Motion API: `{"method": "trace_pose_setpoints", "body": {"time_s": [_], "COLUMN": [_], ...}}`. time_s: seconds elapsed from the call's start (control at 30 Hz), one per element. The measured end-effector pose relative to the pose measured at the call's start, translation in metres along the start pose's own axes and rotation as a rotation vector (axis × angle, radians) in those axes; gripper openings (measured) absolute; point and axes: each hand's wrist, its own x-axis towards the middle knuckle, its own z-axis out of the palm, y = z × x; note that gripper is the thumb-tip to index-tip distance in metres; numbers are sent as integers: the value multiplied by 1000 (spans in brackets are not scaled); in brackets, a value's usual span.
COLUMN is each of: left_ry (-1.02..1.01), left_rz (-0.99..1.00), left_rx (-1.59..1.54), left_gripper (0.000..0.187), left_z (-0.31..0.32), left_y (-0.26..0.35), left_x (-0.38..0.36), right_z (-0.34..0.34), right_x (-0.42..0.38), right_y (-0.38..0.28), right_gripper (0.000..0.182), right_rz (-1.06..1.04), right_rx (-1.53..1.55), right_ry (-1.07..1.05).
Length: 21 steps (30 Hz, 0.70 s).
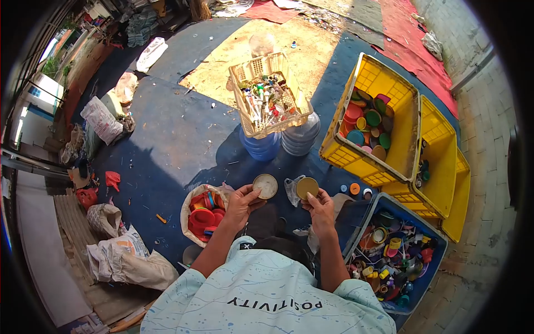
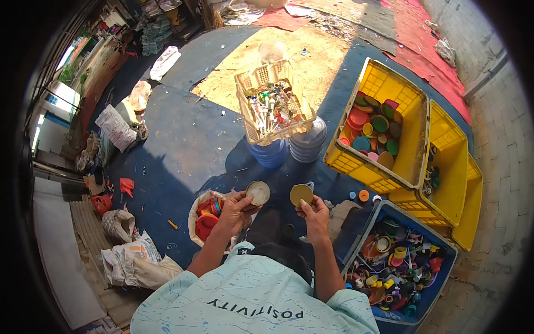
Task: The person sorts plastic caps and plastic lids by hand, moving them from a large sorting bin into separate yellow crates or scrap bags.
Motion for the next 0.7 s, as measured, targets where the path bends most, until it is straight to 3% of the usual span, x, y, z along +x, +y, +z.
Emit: {"method": "trace_pose_setpoints", "body": {"time_s": [0.23,0.43,0.7], "left_ry": [-199,-411,-511], "left_rz": [-208,-320,-365], "left_rx": [90,266,327], "left_gripper": [25,29,25], "left_z": [75,159,260], "left_y": [16,50,58], "left_x": [134,235,323], "right_z": [-29,-35,-74], "right_x": [71,135,179], "right_y": [-36,-101,-143], "right_gripper": [24,23,36], "right_rz": [-39,-194,-277], "right_rx": [114,230,307], "right_ry": [242,434,604]}}
